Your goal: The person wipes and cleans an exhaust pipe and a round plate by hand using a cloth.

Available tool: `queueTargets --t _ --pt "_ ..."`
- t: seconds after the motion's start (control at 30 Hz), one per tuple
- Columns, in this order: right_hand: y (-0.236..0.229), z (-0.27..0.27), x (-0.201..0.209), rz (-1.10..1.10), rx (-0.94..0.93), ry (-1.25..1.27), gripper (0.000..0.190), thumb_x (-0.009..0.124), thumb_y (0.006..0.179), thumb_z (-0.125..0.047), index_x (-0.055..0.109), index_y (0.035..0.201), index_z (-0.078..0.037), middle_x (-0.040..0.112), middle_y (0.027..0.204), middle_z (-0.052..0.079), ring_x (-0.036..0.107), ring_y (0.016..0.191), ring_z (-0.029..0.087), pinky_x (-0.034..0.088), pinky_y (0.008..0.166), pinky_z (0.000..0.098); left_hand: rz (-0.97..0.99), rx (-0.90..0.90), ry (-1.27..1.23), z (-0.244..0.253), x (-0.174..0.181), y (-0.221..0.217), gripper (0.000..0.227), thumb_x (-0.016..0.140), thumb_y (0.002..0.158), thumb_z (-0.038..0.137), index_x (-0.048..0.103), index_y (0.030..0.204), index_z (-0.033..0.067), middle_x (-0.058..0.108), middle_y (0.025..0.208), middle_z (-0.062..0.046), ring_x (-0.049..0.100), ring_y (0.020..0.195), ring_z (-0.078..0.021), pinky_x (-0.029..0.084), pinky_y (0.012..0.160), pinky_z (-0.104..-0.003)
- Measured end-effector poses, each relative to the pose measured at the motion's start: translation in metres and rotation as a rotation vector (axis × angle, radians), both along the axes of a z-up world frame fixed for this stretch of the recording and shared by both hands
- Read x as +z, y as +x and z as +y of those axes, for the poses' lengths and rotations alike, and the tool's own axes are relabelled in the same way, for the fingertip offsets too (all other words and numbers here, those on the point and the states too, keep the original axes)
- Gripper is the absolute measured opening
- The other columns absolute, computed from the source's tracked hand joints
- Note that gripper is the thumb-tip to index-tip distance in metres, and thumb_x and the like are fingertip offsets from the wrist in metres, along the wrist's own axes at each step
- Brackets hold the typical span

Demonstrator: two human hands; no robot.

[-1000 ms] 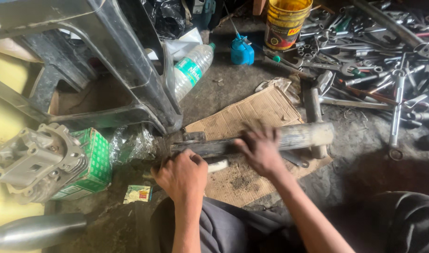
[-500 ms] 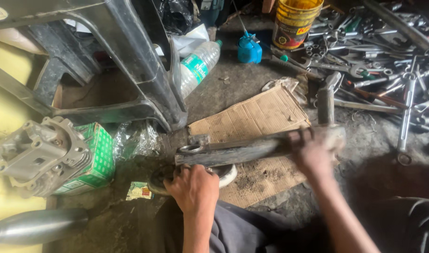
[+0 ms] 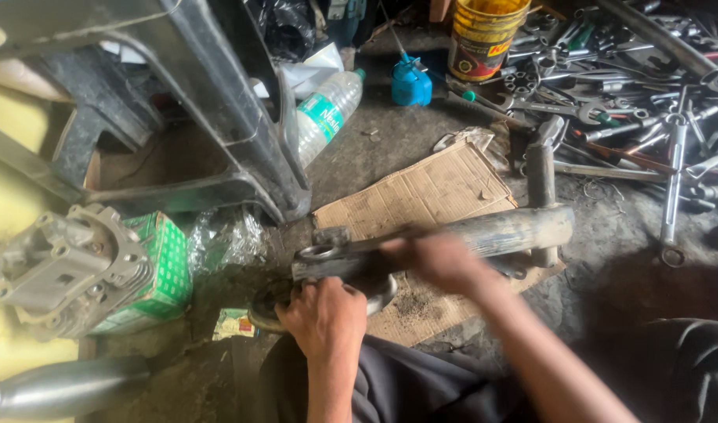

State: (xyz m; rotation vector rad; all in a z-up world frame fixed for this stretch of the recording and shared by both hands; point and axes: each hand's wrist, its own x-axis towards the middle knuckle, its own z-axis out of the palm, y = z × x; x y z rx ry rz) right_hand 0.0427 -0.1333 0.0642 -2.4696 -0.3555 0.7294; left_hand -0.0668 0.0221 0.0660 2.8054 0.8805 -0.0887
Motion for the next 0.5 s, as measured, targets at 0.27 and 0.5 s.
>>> queueTargets --t 0.27,0.5 --pt "0.018 -0.094 -0.061 -1.125 0.284 -0.467 0.033 0.039 0.102 -0.029 0.067 0.110 -0.013 0.067 0.118 0.011 0.068 0.101 0.028 0.057 0.088 0.0453 -0.047 -0.010 -0.048 0.002 0.001 0.003 0.009 0.069 0.084 0.019 0.074 0.086 0.0111 0.076 0.105 -0.009 0.072 0.096 -0.0278 0.037 0.106 -0.060" --pt "-0.030 0.042 -0.051 -0.789 0.290 0.201 0.044 0.038 0.109 -0.038 0.063 0.120 -0.004 0.068 0.117 0.018 0.062 0.112 0.035 0.041 0.104 0.0497 -0.016 0.018 -0.070 0.001 -0.003 0.002 0.017 0.070 0.088 0.029 0.075 0.085 0.0132 0.075 0.105 -0.010 0.069 0.105 -0.0299 0.034 0.108 -0.064"
